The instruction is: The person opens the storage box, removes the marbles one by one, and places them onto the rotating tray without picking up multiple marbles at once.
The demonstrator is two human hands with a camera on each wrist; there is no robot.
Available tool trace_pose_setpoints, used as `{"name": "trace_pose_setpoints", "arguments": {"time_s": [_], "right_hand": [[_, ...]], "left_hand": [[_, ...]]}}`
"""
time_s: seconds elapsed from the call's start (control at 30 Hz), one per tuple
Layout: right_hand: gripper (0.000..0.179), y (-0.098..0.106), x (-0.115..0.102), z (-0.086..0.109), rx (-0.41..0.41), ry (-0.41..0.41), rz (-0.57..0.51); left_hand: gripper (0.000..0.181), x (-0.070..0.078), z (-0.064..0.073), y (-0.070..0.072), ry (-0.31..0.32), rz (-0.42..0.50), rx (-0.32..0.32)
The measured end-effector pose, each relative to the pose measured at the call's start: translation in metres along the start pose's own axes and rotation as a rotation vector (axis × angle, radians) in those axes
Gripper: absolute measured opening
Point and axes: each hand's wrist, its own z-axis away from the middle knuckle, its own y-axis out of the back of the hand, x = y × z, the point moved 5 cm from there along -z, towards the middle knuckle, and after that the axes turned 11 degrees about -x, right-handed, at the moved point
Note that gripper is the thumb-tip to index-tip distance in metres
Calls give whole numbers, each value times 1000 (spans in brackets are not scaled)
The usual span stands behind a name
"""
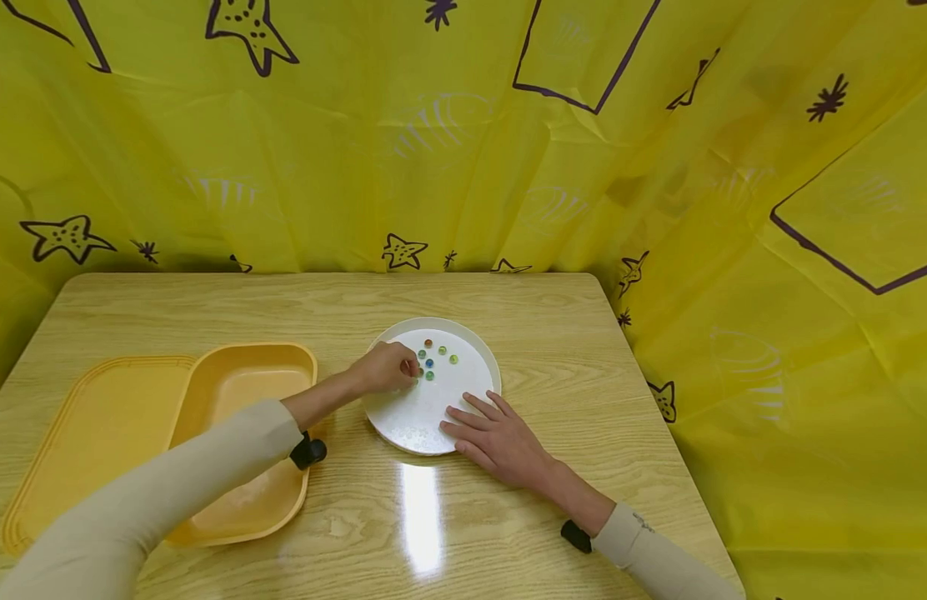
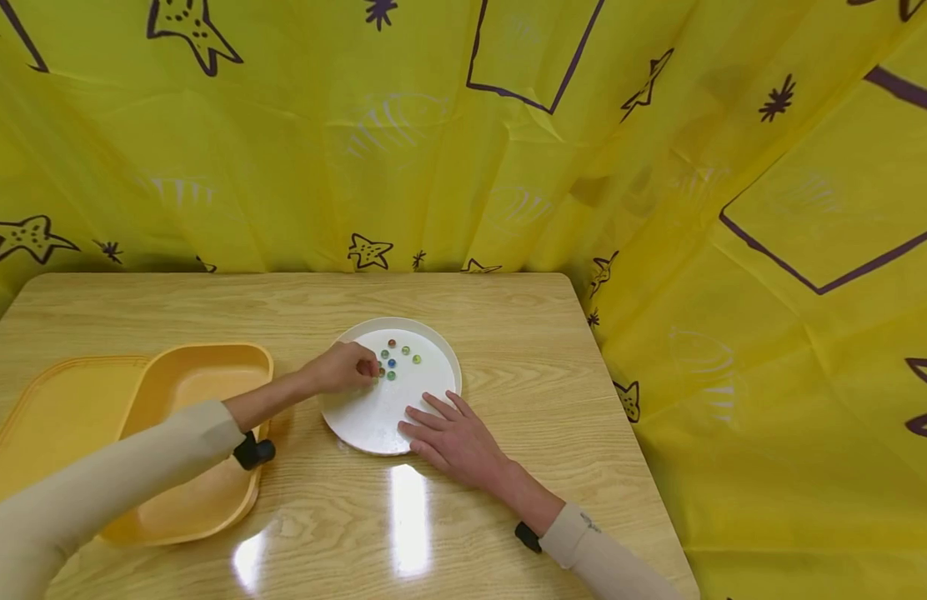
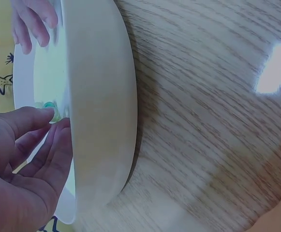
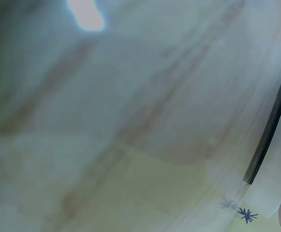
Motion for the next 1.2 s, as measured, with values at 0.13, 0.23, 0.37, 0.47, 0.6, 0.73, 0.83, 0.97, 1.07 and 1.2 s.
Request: {"name": "trace_pose_setpoints", "arguments": {"time_s": [0.13, 0.23, 0.37, 0.47, 0.6, 0.73, 0.83, 0.97, 1.07, 1.2], "right_hand": [[53, 0, 0, 0, 6, 6, -3], [52, 0, 0, 1, 12, 12, 2], [52, 1, 0, 1, 16, 15, 8], [52, 1, 0, 1, 16, 17, 7], [52, 1, 0, 1, 12, 15, 6], [52, 1, 0, 1, 14, 14, 7], [52, 1, -1, 1, 19, 16, 7], [52, 1, 0, 0, 24, 16, 4], [52, 1, 0, 0, 26, 15, 8], [51, 0, 0, 0, 32, 16, 15]], "left_hand": [[6, 0, -2, -3, 15, -2, -8], [6, 1, -2, -4, 15, -1, -9], [6, 2, -3, -6, 28, 3, -17], [5, 3, -4, -7, 38, 10, -22], [5, 4, -4, -8, 47, 17, -25], [5, 3, -4, -8, 65, 15, -30], [5, 2, -5, -8, 66, 10, -29], [5, 2, -6, -8, 62, 9, -28], [4, 3, -6, -8, 57, 9, -27], [4, 4, -6, -8, 58, 12, -20]]}}
